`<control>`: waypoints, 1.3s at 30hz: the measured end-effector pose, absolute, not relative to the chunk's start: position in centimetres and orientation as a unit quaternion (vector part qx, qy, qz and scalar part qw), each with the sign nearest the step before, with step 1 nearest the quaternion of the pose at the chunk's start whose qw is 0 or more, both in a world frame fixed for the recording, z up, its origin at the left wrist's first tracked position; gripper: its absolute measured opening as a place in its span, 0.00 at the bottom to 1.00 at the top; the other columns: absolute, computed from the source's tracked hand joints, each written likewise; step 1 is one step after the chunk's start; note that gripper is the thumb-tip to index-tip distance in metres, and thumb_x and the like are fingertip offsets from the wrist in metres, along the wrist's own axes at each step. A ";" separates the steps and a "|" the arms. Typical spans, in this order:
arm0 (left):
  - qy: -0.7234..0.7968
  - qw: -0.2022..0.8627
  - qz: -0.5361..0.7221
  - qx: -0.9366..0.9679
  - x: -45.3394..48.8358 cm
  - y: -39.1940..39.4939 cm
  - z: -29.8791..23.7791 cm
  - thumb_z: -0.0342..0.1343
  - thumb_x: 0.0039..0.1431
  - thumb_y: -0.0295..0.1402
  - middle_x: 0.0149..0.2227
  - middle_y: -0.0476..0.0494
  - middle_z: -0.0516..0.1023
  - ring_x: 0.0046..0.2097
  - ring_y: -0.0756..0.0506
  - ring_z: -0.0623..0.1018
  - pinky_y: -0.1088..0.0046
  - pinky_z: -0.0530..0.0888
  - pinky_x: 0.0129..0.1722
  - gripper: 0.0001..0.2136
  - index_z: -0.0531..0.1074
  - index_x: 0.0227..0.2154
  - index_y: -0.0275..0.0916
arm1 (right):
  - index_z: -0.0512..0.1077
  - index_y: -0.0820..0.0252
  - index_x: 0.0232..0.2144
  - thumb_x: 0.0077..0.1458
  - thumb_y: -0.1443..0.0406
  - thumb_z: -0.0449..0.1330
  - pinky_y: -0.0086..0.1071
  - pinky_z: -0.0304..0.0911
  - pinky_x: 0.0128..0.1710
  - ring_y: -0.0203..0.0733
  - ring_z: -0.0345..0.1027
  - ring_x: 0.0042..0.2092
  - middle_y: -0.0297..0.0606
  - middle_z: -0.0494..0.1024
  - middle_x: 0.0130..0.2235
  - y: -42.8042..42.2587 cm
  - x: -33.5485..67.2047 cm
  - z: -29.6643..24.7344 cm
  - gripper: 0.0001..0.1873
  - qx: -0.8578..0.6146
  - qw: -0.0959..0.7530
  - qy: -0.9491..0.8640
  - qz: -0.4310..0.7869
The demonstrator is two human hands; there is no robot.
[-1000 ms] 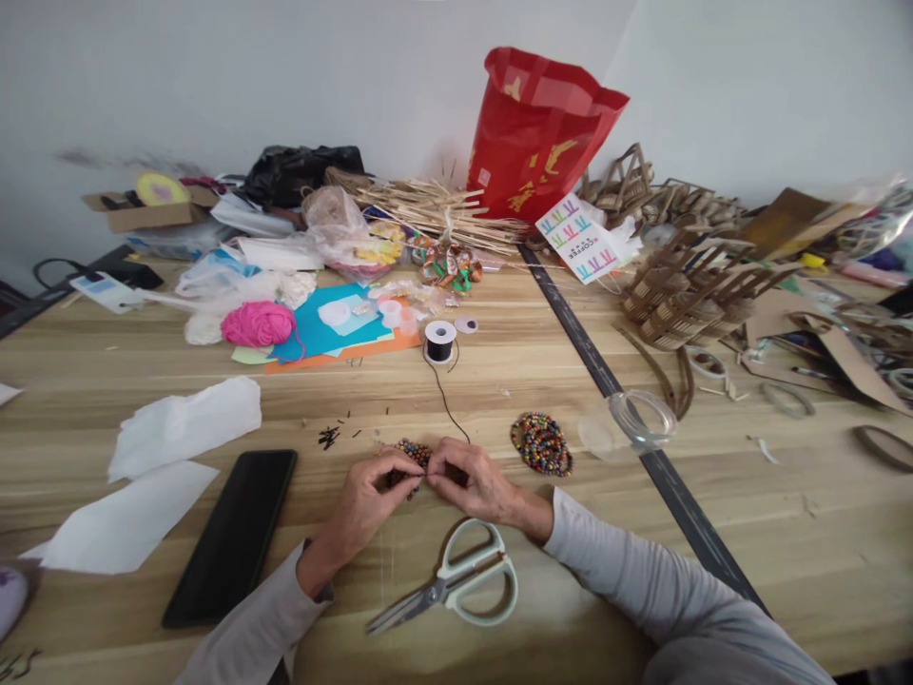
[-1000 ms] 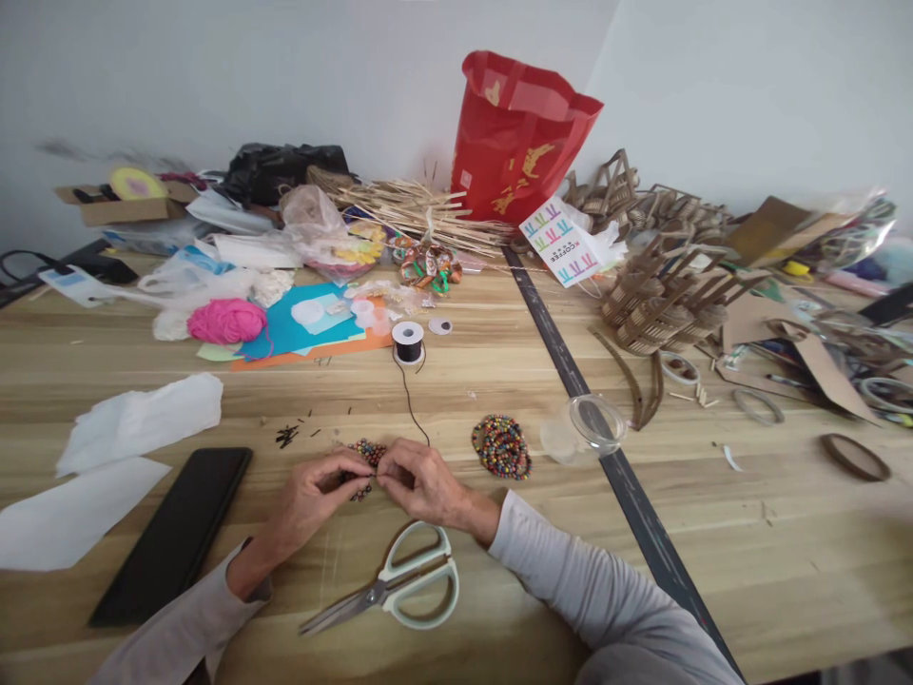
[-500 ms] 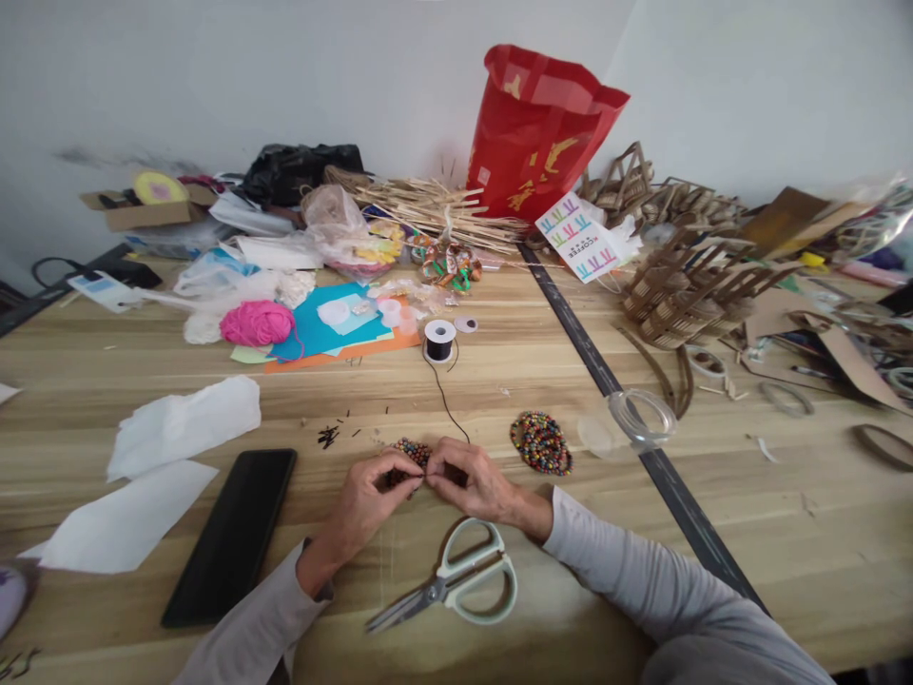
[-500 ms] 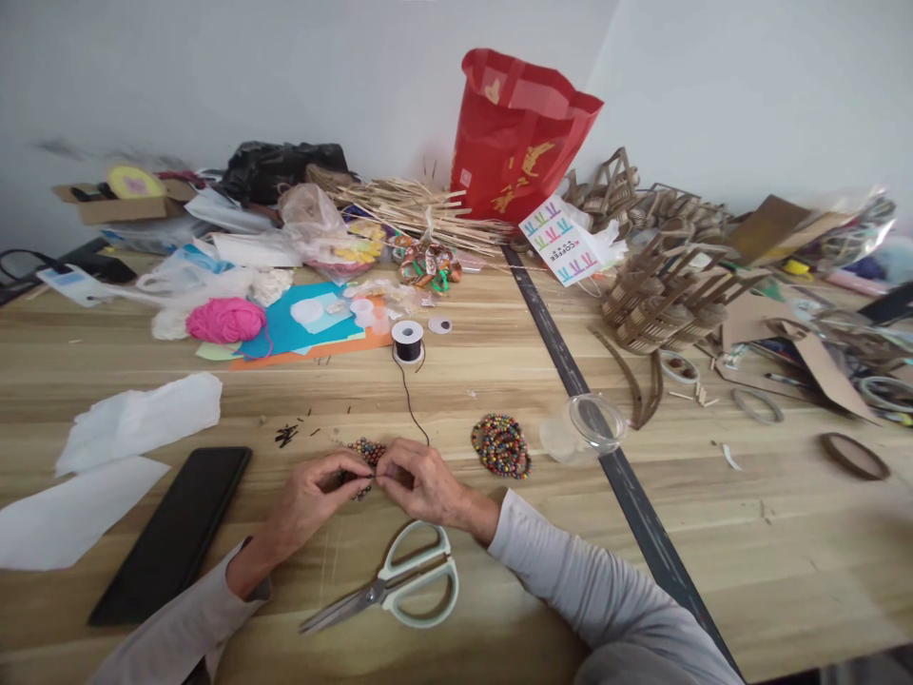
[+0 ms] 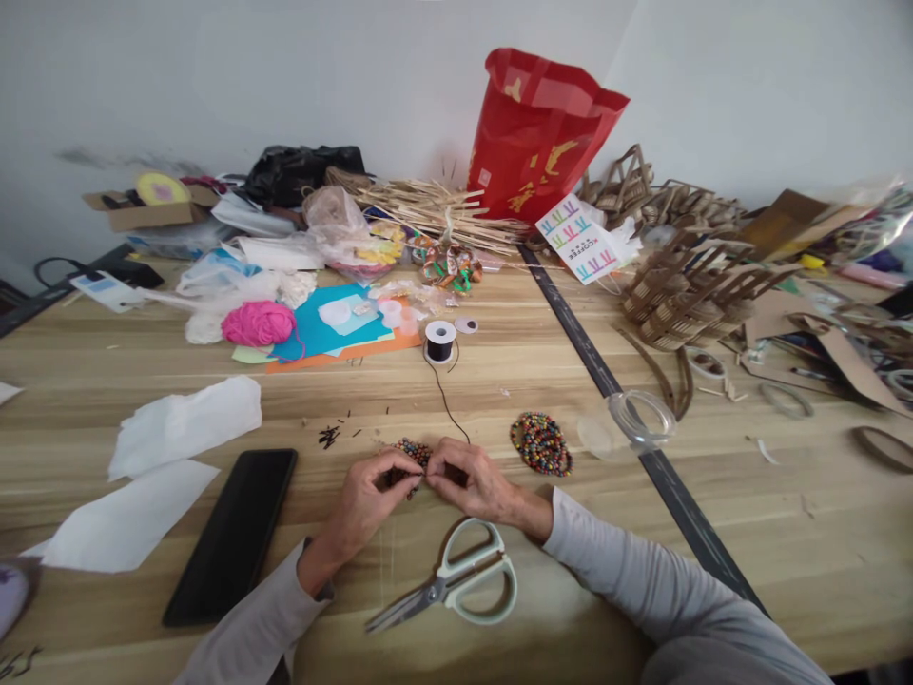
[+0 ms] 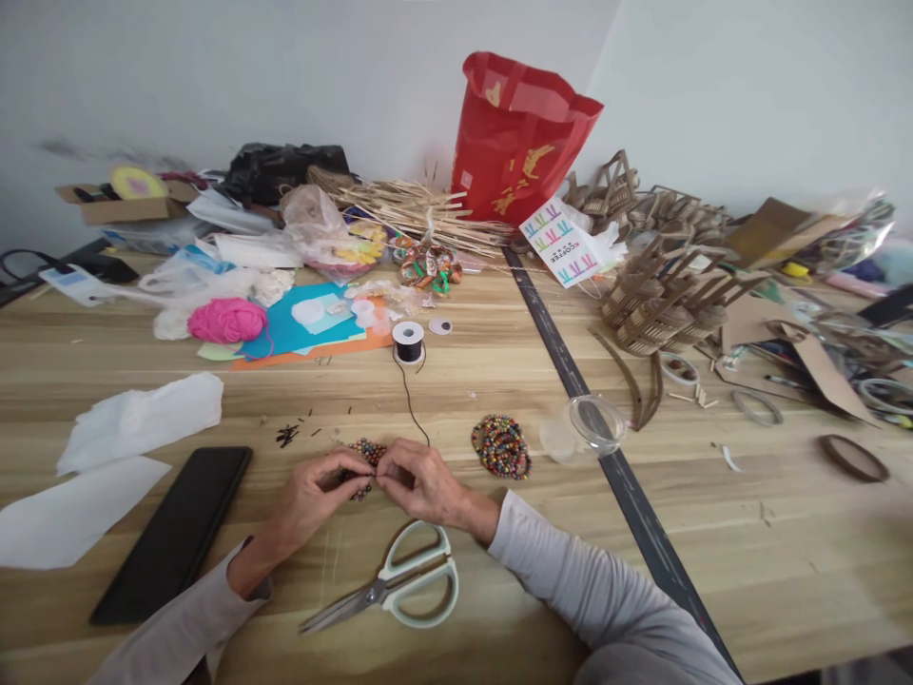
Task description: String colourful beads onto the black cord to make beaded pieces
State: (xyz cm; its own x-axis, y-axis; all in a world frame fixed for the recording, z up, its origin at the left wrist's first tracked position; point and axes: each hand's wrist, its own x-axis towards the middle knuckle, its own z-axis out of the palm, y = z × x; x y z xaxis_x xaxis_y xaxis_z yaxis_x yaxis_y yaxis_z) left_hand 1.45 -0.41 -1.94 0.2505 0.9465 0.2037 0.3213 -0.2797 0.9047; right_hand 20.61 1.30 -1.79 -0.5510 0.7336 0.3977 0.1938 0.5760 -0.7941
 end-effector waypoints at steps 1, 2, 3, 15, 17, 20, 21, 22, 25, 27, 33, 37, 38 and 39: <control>0.458 0.388 0.406 0.689 1.4 -0.4 -2.0 0.58 0.51 0.26 0.29 0.44 0.80 0.33 0.46 0.78 0.72 0.73 0.35 0.03 0.77 0.27 0.36 | 0.68 0.62 0.29 0.57 0.68 0.55 0.27 0.61 0.30 0.35 0.63 0.30 0.36 0.69 0.28 1.3 20.6 -1.8 0.05 -0.289 0.377 -0.803 0.360; 0.456 0.390 0.407 0.689 1.4 -0.4 -2.0 0.58 0.51 0.26 0.29 0.43 0.80 0.33 0.46 0.78 0.72 0.73 0.35 0.03 0.77 0.27 0.36 | 0.68 0.62 0.29 0.57 0.69 0.55 0.27 0.61 0.30 0.35 0.63 0.30 0.36 0.69 0.28 1.3 20.6 -1.8 0.05 -0.289 0.378 -0.802 0.360; 0.454 0.391 0.407 0.689 1.4 -0.4 -2.1 0.58 0.51 0.26 0.29 0.43 0.80 0.33 0.46 0.78 0.72 0.73 0.35 0.03 0.77 0.27 0.36 | 0.68 0.62 0.29 0.57 0.69 0.55 0.27 0.61 0.30 0.35 0.63 0.30 0.36 0.69 0.28 1.3 20.6 -1.8 0.05 -0.289 0.378 -0.802 0.361; 0.453 0.391 0.401 0.694 1.5 -0.3 -1.8 0.58 0.52 0.27 0.29 0.44 0.80 0.33 0.46 0.78 0.73 0.73 0.35 0.03 0.77 0.27 0.36 | 0.67 0.62 0.29 0.56 0.69 0.55 0.28 0.61 0.31 0.36 0.64 0.31 0.37 0.70 0.29 1.3 20.6 -2.0 0.04 -0.293 0.368 -0.804 0.364; 0.456 0.393 0.397 0.693 1.5 -0.3 -1.8 0.57 0.52 0.27 0.29 0.43 0.80 0.33 0.46 0.79 0.73 0.73 0.35 0.03 0.77 0.27 0.36 | 0.68 0.62 0.29 0.57 0.69 0.55 0.28 0.61 0.31 0.36 0.64 0.31 0.37 0.70 0.29 1.3 20.7 -2.1 0.04 -0.295 0.366 -0.803 0.366; 0.464 0.389 0.394 0.692 1.4 -0.4 -1.8 0.57 0.52 0.27 0.29 0.44 0.80 0.33 0.47 0.78 0.73 0.73 0.35 0.03 0.76 0.27 0.36 | 0.68 0.62 0.29 0.57 0.68 0.55 0.27 0.61 0.31 0.35 0.64 0.30 0.37 0.69 0.29 1.3 20.7 -2.1 0.04 -0.296 0.367 -0.803 0.364; 0.467 0.387 0.394 0.691 1.5 -0.4 -1.9 0.57 0.52 0.28 0.29 0.44 0.80 0.33 0.47 0.78 0.73 0.73 0.34 0.03 0.76 0.27 0.36 | 0.68 0.62 0.29 0.57 0.68 0.55 0.27 0.61 0.31 0.36 0.64 0.30 0.37 0.70 0.29 1.3 20.7 -2.1 0.05 -0.295 0.367 -0.804 0.363; 0.468 0.385 0.394 0.691 1.5 -0.4 -1.9 0.58 0.52 0.28 0.29 0.44 0.80 0.32 0.47 0.78 0.73 0.73 0.34 0.03 0.76 0.27 0.36 | 0.67 0.62 0.29 0.57 0.68 0.55 0.27 0.61 0.31 0.36 0.64 0.31 0.37 0.70 0.29 1.3 20.7 -2.1 0.05 -0.294 0.367 -0.805 0.363; 0.464 0.376 0.398 0.696 1.5 -0.4 -2.0 0.58 0.52 0.28 0.29 0.44 0.80 0.33 0.46 0.78 0.73 0.73 0.35 0.03 0.76 0.27 0.36 | 0.67 0.62 0.29 0.58 0.68 0.55 0.28 0.62 0.31 0.36 0.64 0.31 0.37 0.70 0.29 1.3 20.7 -2.0 0.06 -0.292 0.365 -0.807 0.361; 0.455 0.367 0.406 0.702 1.5 -0.4 -1.9 0.58 0.52 0.27 0.29 0.44 0.80 0.33 0.46 0.78 0.72 0.73 0.35 0.03 0.76 0.26 0.37 | 0.67 0.62 0.28 0.58 0.68 0.55 0.28 0.62 0.32 0.36 0.64 0.31 0.37 0.70 0.29 1.3 20.7 -1.9 0.06 -0.291 0.366 -0.807 0.362; 0.443 0.359 0.425 0.703 1.5 -0.4 -1.8 0.58 0.53 0.27 0.28 0.45 0.80 0.33 0.46 0.78 0.71 0.73 0.36 0.03 0.77 0.26 0.37 | 0.67 0.62 0.29 0.58 0.68 0.55 0.28 0.63 0.31 0.36 0.64 0.31 0.37 0.70 0.29 1.3 20.6 -2.0 0.06 -0.295 0.370 -0.802 0.364; 0.441 0.361 0.430 0.700 1.5 -0.4 -1.9 0.59 0.53 0.26 0.28 0.45 0.80 0.33 0.46 0.78 0.72 0.74 0.36 0.03 0.77 0.27 0.37 | 0.67 0.62 0.29 0.58 0.67 0.55 0.28 0.62 0.31 0.36 0.64 0.31 0.37 0.70 0.29 1.4 20.6 -1.9 0.06 -0.291 0.374 -0.804 0.360; 0.441 0.361 0.430 0.700 1.5 -0.4 -1.9 0.59 0.52 0.26 0.28 0.45 0.80 0.33 0.46 0.78 0.72 0.74 0.36 0.03 0.77 0.27 0.37 | 0.68 0.62 0.29 0.58 0.67 0.55 0.28 0.62 0.31 0.36 0.63 0.30 0.37 0.69 0.29 1.4 20.6 -1.9 0.06 -0.291 0.375 -0.804 0.360; 0.440 0.360 0.430 0.701 1.5 -0.4 -1.9 0.59 0.52 0.26 0.29 0.45 0.80 0.34 0.46 0.78 0.71 0.74 0.36 0.03 0.78 0.27 0.37 | 0.68 0.62 0.29 0.58 0.67 0.55 0.28 0.62 0.31 0.35 0.63 0.30 0.37 0.69 0.29 1.4 20.7 -1.8 0.06 -0.291 0.375 -0.803 0.360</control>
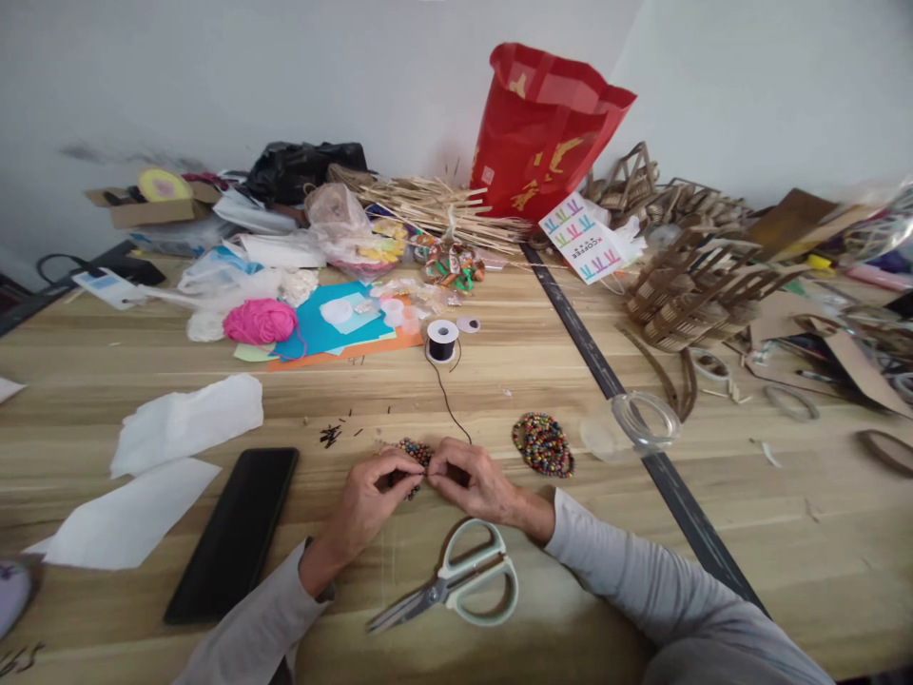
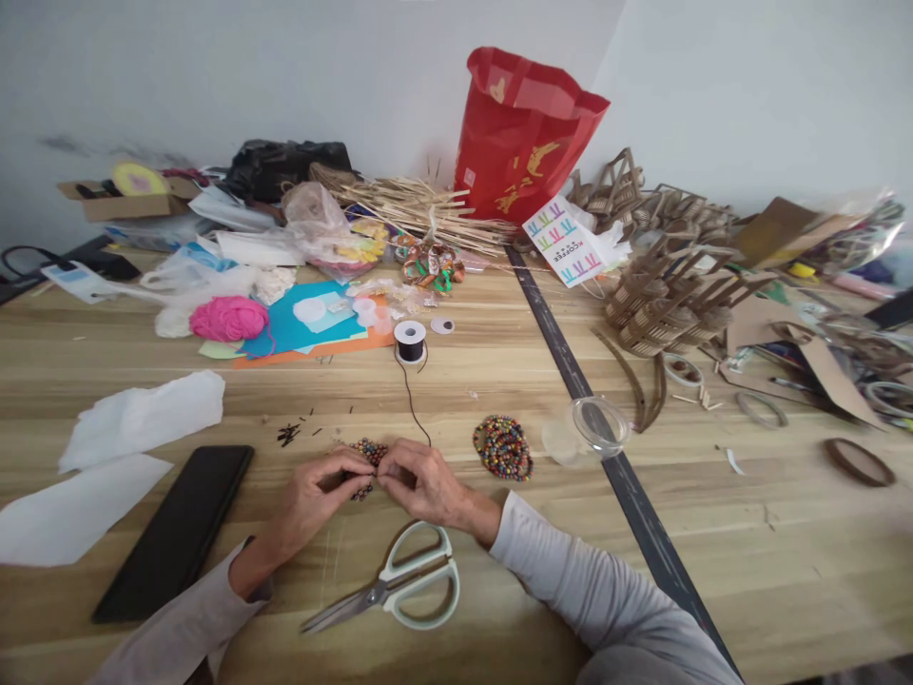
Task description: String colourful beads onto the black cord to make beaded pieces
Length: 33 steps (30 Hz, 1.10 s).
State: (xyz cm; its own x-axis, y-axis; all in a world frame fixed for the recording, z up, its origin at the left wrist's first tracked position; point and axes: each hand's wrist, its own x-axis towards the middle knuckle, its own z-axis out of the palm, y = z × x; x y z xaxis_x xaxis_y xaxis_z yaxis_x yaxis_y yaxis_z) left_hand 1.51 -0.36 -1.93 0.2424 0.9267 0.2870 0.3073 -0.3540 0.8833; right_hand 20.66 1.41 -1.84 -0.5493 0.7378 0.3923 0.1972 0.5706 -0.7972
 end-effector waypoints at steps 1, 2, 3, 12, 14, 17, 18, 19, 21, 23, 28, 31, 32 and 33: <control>0.439 0.357 0.432 0.702 1.5 -0.3 -1.9 0.59 0.52 0.26 0.28 0.45 0.80 0.34 0.46 0.78 0.71 0.74 0.37 0.03 0.78 0.27 0.37 | 0.68 0.62 0.29 0.58 0.68 0.55 0.28 0.61 0.31 0.35 0.63 0.30 0.37 0.69 0.29 1.4 20.7 -1.8 0.06 -0.291 0.375 -0.802 0.362; 0.436 0.354 0.433 0.705 1.5 -0.3 -1.8 0.59 0.52 0.26 0.28 0.45 0.80 0.34 0.46 0.78 0.71 0.74 0.37 0.03 0.78 0.27 0.37 | 0.68 0.62 0.29 0.58 0.68 0.55 0.28 0.61 0.31 0.35 0.63 0.30 0.37 0.69 0.29 1.4 20.7 -1.8 0.05 -0.291 0.374 -0.802 0.364; 0.434 0.351 0.434 0.707 1.5 -0.3 -1.8 0.59 0.52 0.26 0.28 0.45 0.80 0.33 0.46 0.78 0.71 0.74 0.37 0.03 0.78 0.27 0.37 | 0.68 0.62 0.29 0.58 0.68 0.55 0.28 0.61 0.31 0.35 0.63 0.30 0.37 0.69 0.29 1.4 20.7 -1.7 0.05 -0.290 0.374 -0.801 0.366; 0.430 0.342 0.429 0.717 1.6 -0.3 -1.5 0.59 0.52 0.25 0.28 0.44 0.80 0.32 0.46 0.78 0.71 0.75 0.36 0.03 0.77 0.26 0.38 | 0.68 0.62 0.29 0.57 0.68 0.55 0.28 0.61 0.30 0.36 0.63 0.30 0.37 0.69 0.29 1.5 20.7 -1.6 0.05 -0.288 0.366 -0.802 0.374; 0.429 0.344 0.429 0.716 1.6 -0.3 -1.4 0.59 0.52 0.25 0.28 0.44 0.80 0.32 0.46 0.78 0.71 0.75 0.35 0.04 0.77 0.26 0.38 | 0.67 0.62 0.29 0.57 0.68 0.55 0.28 0.61 0.30 0.36 0.63 0.30 0.37 0.69 0.29 1.5 20.7 -1.6 0.05 -0.288 0.364 -0.802 0.377; 0.432 0.344 0.428 0.715 1.6 -0.3 -1.3 0.59 0.52 0.25 0.27 0.45 0.80 0.32 0.46 0.78 0.71 0.75 0.35 0.04 0.77 0.26 0.38 | 0.67 0.62 0.29 0.58 0.67 0.55 0.28 0.61 0.29 0.36 0.63 0.30 0.37 0.69 0.29 1.6 20.7 -1.8 0.06 -0.291 0.362 -0.803 0.374; 0.433 0.344 0.429 0.715 1.6 -0.3 -1.3 0.59 0.52 0.25 0.27 0.44 0.80 0.32 0.46 0.78 0.71 0.75 0.35 0.04 0.77 0.26 0.38 | 0.67 0.62 0.29 0.58 0.67 0.55 0.28 0.61 0.29 0.36 0.63 0.30 0.37 0.69 0.29 1.6 20.7 -1.9 0.05 -0.293 0.363 -0.803 0.372; 0.434 0.343 0.429 0.714 1.6 -0.3 -1.3 0.59 0.52 0.25 0.28 0.44 0.80 0.32 0.46 0.78 0.71 0.75 0.35 0.03 0.77 0.26 0.38 | 0.67 0.62 0.30 0.58 0.66 0.55 0.28 0.61 0.29 0.36 0.63 0.30 0.37 0.69 0.29 1.6 20.6 -2.1 0.05 -0.294 0.366 -0.802 0.369; 0.433 0.344 0.429 0.714 1.5 -0.3 -1.3 0.59 0.52 0.26 0.28 0.44 0.80 0.32 0.46 0.79 0.71 0.75 0.36 0.03 0.77 0.27 0.38 | 0.68 0.62 0.31 0.58 0.66 0.55 0.28 0.62 0.30 0.36 0.63 0.30 0.37 0.69 0.29 1.6 20.6 -2.3 0.05 -0.298 0.368 -0.801 0.367; 0.429 0.346 0.429 0.716 1.5 -0.3 -1.4 0.59 0.52 0.25 0.29 0.44 0.81 0.33 0.46 0.79 0.71 0.75 0.36 0.03 0.77 0.27 0.37 | 0.68 0.62 0.31 0.58 0.65 0.56 0.28 0.62 0.30 0.36 0.64 0.30 0.37 0.70 0.28 1.6 20.6 -2.5 0.05 -0.303 0.368 -0.799 0.366; 0.427 0.342 0.440 0.712 1.6 -0.3 -1.9 0.60 0.52 0.25 0.27 0.44 0.80 0.33 0.46 0.78 0.70 0.75 0.36 0.03 0.77 0.26 0.38 | 0.69 0.62 0.29 0.58 0.64 0.57 0.28 0.63 0.31 0.36 0.64 0.30 0.37 0.70 0.28 1.6 20.7 -2.6 0.07 -0.304 0.372 -0.799 0.362; 0.430 0.348 0.435 0.710 1.6 -0.3 -1.9 0.59 0.52 0.26 0.28 0.44 0.80 0.33 0.46 0.78 0.70 0.75 0.36 0.03 0.77 0.26 0.38 | 0.69 0.62 0.29 0.59 0.63 0.57 0.29 0.63 0.32 0.36 0.65 0.30 0.37 0.71 0.28 1.6 20.8 -2.5 0.08 -0.300 0.364 -0.804 0.363; 0.430 0.349 0.435 0.710 1.6 -0.3 -1.8 0.59 0.52 0.26 0.28 0.44 0.80 0.33 0.46 0.78 0.70 0.75 0.36 0.03 0.77 0.26 0.38 | 0.69 0.62 0.29 0.59 0.63 0.57 0.29 0.64 0.32 0.36 0.65 0.31 0.37 0.72 0.28 1.6 20.8 -2.4 0.08 -0.296 0.362 -0.806 0.364; 0.429 0.350 0.434 0.711 1.6 -0.3 -1.7 0.59 0.52 0.26 0.28 0.44 0.80 0.33 0.46 0.78 0.70 0.75 0.36 0.03 0.77 0.26 0.38 | 0.69 0.62 0.29 0.59 0.64 0.57 0.29 0.64 0.33 0.37 0.65 0.32 0.38 0.72 0.29 1.6 20.8 -2.4 0.08 -0.292 0.360 -0.808 0.365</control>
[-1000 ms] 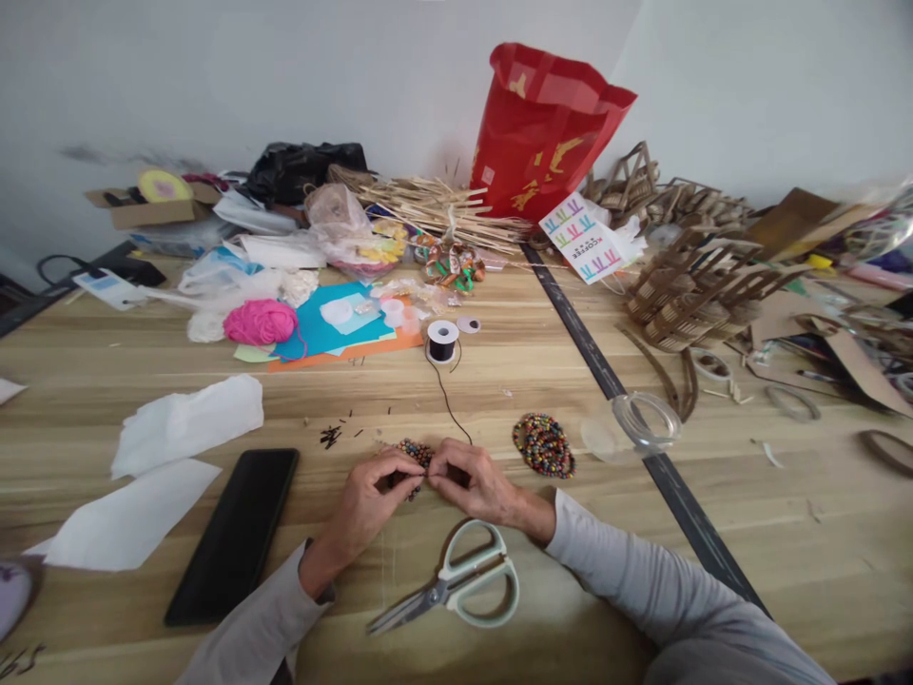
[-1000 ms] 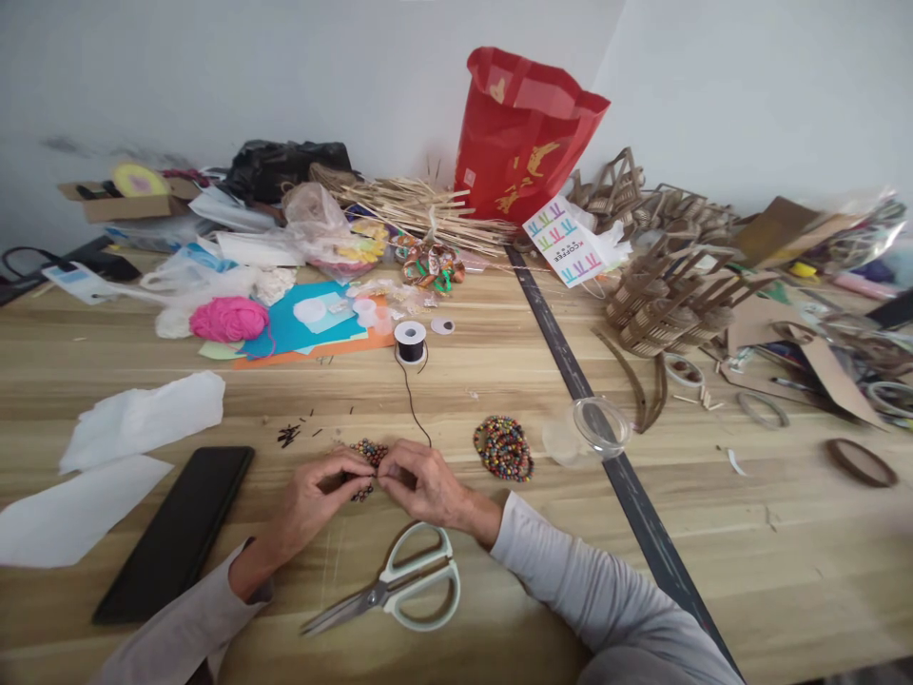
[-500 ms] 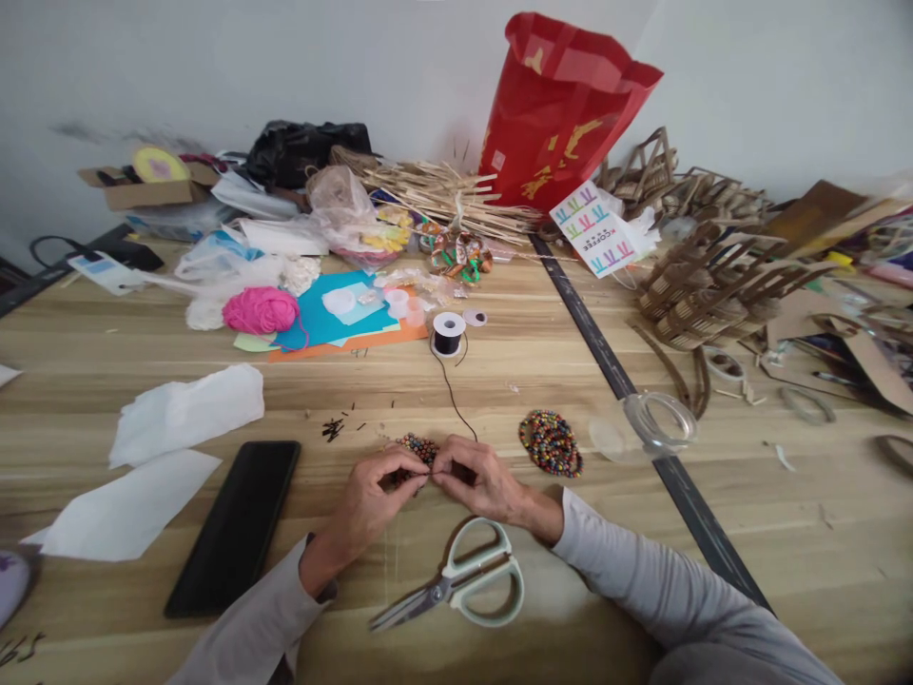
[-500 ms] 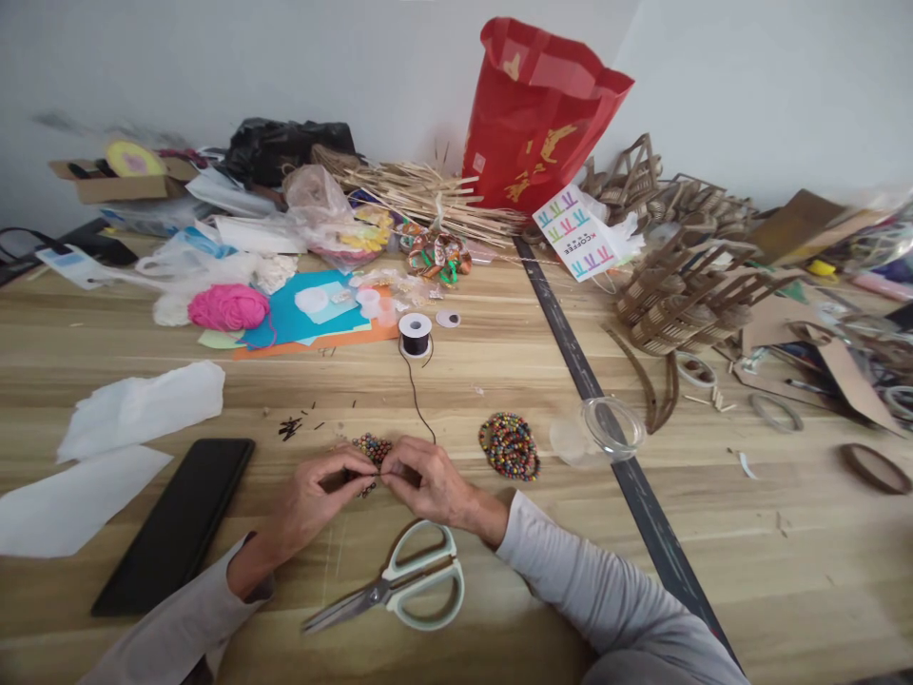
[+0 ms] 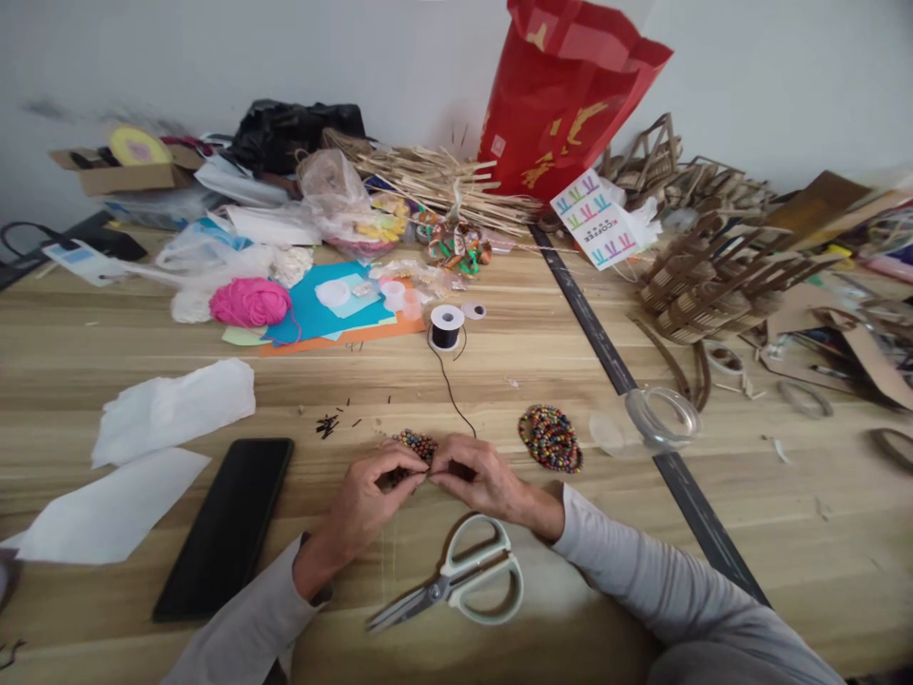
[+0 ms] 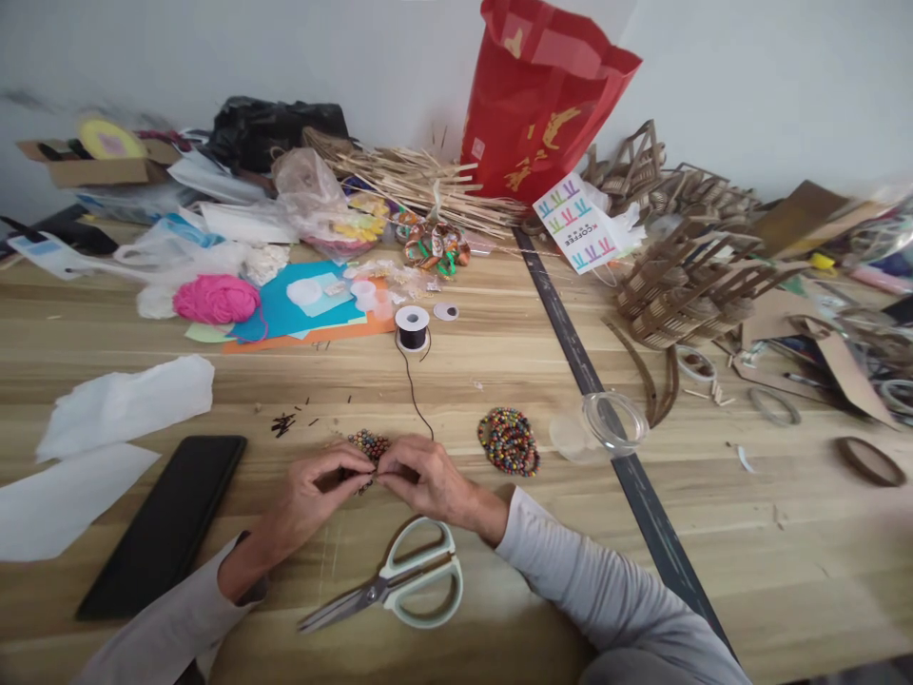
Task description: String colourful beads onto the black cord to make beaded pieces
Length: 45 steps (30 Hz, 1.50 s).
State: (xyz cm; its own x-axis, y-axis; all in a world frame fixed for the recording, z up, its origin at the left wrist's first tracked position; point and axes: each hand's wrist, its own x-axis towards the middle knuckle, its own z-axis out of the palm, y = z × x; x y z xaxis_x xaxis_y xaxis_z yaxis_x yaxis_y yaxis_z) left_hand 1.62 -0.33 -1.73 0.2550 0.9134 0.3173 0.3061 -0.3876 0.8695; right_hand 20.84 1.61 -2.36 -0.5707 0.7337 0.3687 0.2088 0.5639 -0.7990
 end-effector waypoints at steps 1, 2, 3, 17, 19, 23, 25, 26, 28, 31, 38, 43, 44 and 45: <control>0.428 0.350 0.433 0.712 1.6 -0.3 -1.7 0.59 0.52 0.25 0.28 0.43 0.80 0.33 0.46 0.78 0.70 0.75 0.36 0.03 0.77 0.27 0.38 | 0.69 0.62 0.29 0.59 0.64 0.56 0.30 0.64 0.34 0.37 0.66 0.32 0.39 0.73 0.30 1.6 20.9 -2.3 0.08 -0.286 0.359 -0.810 0.366; 0.428 0.350 0.432 0.712 1.6 -0.3 -1.6 0.59 0.52 0.25 0.28 0.43 0.80 0.33 0.46 0.78 0.70 0.75 0.36 0.03 0.77 0.27 0.38 | 0.69 0.62 0.29 0.60 0.64 0.56 0.30 0.64 0.35 0.37 0.66 0.33 0.39 0.73 0.30 1.6 20.9 -2.3 0.08 -0.281 0.358 -0.811 0.368; 0.428 0.350 0.431 0.713 1.6 -0.3 -1.5 0.59 0.52 0.25 0.29 0.43 0.80 0.34 0.46 0.78 0.70 0.75 0.36 0.04 0.77 0.27 0.38 | 0.69 0.62 0.29 0.60 0.65 0.56 0.31 0.65 0.35 0.37 0.67 0.33 0.40 0.74 0.31 1.6 20.9 -2.2 0.08 -0.276 0.358 -0.812 0.369; 0.434 0.347 0.433 0.710 1.5 -0.3 -1.7 0.59 0.51 0.24 0.29 0.44 0.80 0.34 0.46 0.79 0.71 0.75 0.37 0.04 0.78 0.28 0.38 | 0.69 0.62 0.32 0.59 0.67 0.56 0.31 0.65 0.36 0.39 0.68 0.35 0.42 0.74 0.33 1.5 20.9 -2.1 0.04 -0.256 0.389 -0.803 0.372; 0.432 0.349 0.431 0.711 1.5 -0.3 -1.7 0.59 0.51 0.24 0.29 0.44 0.80 0.34 0.46 0.79 0.71 0.75 0.37 0.04 0.78 0.28 0.38 | 0.69 0.62 0.32 0.59 0.67 0.56 0.30 0.65 0.35 0.38 0.68 0.34 0.41 0.74 0.32 1.5 20.9 -2.2 0.04 -0.263 0.390 -0.800 0.373; 0.428 0.355 0.424 0.715 1.6 -0.3 -1.8 0.59 0.52 0.24 0.29 0.44 0.80 0.34 0.46 0.78 0.71 0.74 0.37 0.04 0.78 0.28 0.38 | 0.68 0.62 0.32 0.59 0.66 0.56 0.29 0.65 0.33 0.37 0.66 0.33 0.40 0.73 0.31 1.4 21.0 -2.4 0.05 -0.274 0.384 -0.800 0.370; 0.423 0.358 0.425 0.716 1.6 -0.3 -1.9 0.59 0.53 0.24 0.30 0.44 0.80 0.34 0.46 0.78 0.71 0.74 0.37 0.04 0.78 0.28 0.38 | 0.68 0.62 0.32 0.59 0.66 0.56 0.28 0.65 0.34 0.36 0.67 0.33 0.39 0.73 0.32 1.4 21.0 -2.6 0.05 -0.277 0.383 -0.800 0.369; 0.420 0.360 0.428 0.715 1.6 -0.4 -2.0 0.59 0.52 0.24 0.30 0.44 0.80 0.34 0.46 0.78 0.70 0.74 0.37 0.04 0.78 0.28 0.38 | 0.68 0.62 0.32 0.59 0.65 0.56 0.28 0.65 0.34 0.36 0.67 0.33 0.39 0.73 0.32 1.4 21.0 -2.6 0.05 -0.277 0.383 -0.800 0.370; 0.416 0.363 0.430 0.715 1.6 -0.4 -2.3 0.59 0.52 0.24 0.30 0.44 0.80 0.35 0.46 0.78 0.70 0.74 0.37 0.04 0.78 0.28 0.37 | 0.68 0.62 0.32 0.59 0.65 0.56 0.28 0.65 0.34 0.36 0.67 0.33 0.39 0.74 0.32 1.4 21.0 -2.7 0.05 -0.276 0.383 -0.799 0.372; 0.418 0.366 0.428 0.712 1.5 -0.6 -2.4 0.60 0.52 0.23 0.30 0.45 0.80 0.34 0.46 0.78 0.71 0.73 0.37 0.04 0.77 0.29 0.37 | 0.68 0.61 0.32 0.59 0.65 0.57 0.28 0.65 0.34 0.36 0.67 0.33 0.39 0.74 0.32 1.5 21.0 -2.7 0.05 -0.267 0.389 -0.801 0.369; 0.431 0.402 0.440 0.677 1.6 -0.6 -2.1 0.62 0.50 0.25 0.27 0.46 0.78 0.31 0.47 0.77 0.74 0.73 0.33 0.02 0.76 0.25 0.36 | 0.68 0.61 0.34 0.59 0.64 0.57 0.29 0.65 0.34 0.38 0.68 0.34 0.40 0.74 0.32 1.5 21.0 -2.3 0.05 -0.248 0.399 -0.815 0.340; 0.430 0.409 0.428 0.681 1.5 -0.6 -2.0 0.61 0.51 0.26 0.26 0.46 0.77 0.31 0.48 0.76 0.74 0.72 0.32 0.04 0.74 0.23 0.36 | 0.69 0.62 0.36 0.60 0.66 0.57 0.30 0.65 0.36 0.39 0.68 0.36 0.41 0.74 0.33 1.5 21.0 -2.2 0.04 -0.235 0.391 -0.822 0.342; 0.431 0.406 0.423 0.685 1.5 -0.6 -2.0 0.61 0.52 0.26 0.26 0.46 0.77 0.31 0.48 0.76 0.74 0.72 0.33 0.04 0.74 0.23 0.36 | 0.69 0.62 0.36 0.60 0.67 0.56 0.30 0.65 0.37 0.38 0.68 0.36 0.41 0.74 0.33 1.5 21.0 -2.1 0.03 -0.233 0.389 -0.823 0.343; 0.432 0.403 0.419 0.690 1.5 -0.6 -1.9 0.61 0.52 0.27 0.26 0.46 0.77 0.31 0.48 0.76 0.73 0.71 0.33 0.04 0.75 0.23 0.36 | 0.69 0.61 0.36 0.60 0.67 0.56 0.30 0.65 0.37 0.38 0.67 0.36 0.41 0.74 0.34 1.5 21.0 -2.1 0.03 -0.233 0.387 -0.823 0.344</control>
